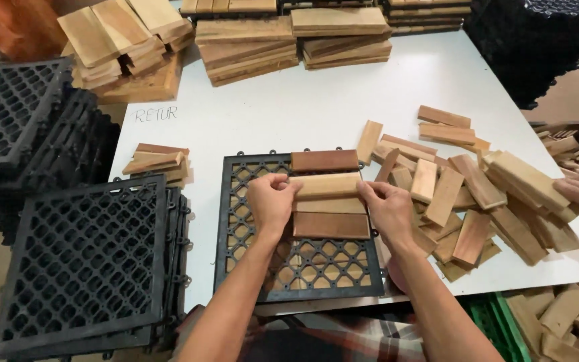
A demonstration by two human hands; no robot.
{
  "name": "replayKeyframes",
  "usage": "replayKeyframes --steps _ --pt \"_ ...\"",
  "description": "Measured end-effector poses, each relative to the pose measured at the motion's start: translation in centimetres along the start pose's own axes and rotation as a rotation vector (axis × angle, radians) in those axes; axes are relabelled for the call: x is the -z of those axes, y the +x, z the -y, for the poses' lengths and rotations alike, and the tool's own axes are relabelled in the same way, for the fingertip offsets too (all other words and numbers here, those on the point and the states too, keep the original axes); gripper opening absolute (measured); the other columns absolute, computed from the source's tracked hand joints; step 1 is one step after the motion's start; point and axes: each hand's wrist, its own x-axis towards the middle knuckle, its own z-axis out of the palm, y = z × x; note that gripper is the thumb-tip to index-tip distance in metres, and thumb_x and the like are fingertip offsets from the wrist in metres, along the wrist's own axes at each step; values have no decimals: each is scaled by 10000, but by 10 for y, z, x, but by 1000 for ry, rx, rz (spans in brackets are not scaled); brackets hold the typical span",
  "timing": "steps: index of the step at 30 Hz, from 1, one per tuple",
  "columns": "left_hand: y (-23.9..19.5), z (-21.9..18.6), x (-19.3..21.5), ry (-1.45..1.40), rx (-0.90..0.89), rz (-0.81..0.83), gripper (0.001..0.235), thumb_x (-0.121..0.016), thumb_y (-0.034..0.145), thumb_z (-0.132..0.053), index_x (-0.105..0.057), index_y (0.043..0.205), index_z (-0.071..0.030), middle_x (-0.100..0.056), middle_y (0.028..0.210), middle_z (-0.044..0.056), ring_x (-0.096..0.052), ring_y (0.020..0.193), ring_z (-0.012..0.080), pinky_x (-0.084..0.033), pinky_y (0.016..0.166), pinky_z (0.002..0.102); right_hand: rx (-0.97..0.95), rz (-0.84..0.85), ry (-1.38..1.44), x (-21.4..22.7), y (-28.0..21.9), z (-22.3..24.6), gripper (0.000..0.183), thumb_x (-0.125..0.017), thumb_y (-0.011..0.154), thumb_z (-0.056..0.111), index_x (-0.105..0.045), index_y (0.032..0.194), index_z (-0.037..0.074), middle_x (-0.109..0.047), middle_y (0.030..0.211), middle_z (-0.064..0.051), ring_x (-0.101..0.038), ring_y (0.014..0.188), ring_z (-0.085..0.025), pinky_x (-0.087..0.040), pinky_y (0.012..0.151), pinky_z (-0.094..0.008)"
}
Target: Assembling wooden floor tiles by placing individual wood slats into a plastic grid, aligning them with a ruler, and sanding the edges.
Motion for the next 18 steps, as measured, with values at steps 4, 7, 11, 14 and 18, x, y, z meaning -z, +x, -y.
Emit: replayKeyframes --steps 4,7,11,14,18 --pt "1 -7 -3 2 -80 -14 390 -917 658 -215 -809 1010 -89 -782 822 63 -760 780 224 -609 680 330 -3 -26 -261 -16 18 -7 296 -781 866 585 -823 1006 328 -746 788 46 -719 767 -169 -586 684 -359" --pt "4 2 -2 -55 -95 32 466 -950 614 -236 -793 1015 -58 -779 814 61 -753 764 180 -614 686 310 80 -139 -194 -17 9 -8 334 -858 809 459 -811 1019 203 -755 816 -9 -719 788 -173 -581 726 -340" --pt "-4 15 -17 -56 -274 14 387 -884 730 -142 -759 1061 13 -757 897 157 -730 847 266 -610 733 352 127 -161 -182 -23 26 -20 275 -862 814 378 -793 999 186 -737 772 9 -693 710 -133 -556 688 -305" --pt "-34 -9 -5 109 -407 112 515 -647 903 -187 -480 1320 64 -430 1295 265 -431 1218 406 -383 995 466 384 -184 -331 -22 23 -29 387 -780 880 365 -721 1190 141 -668 1089 -66 -611 1016 -235 -492 895 -376" --pt "-40 -15 3 568 -547 462 788 -453 999 -353 -188 1599 84 -75 1693 302 -99 1548 476 -165 1220 560 813 95 -598 -25 4 6 660 -506 1039 307 -373 1576 -51 -281 1656 -290 -200 1526 -451 -165 1242 -486"
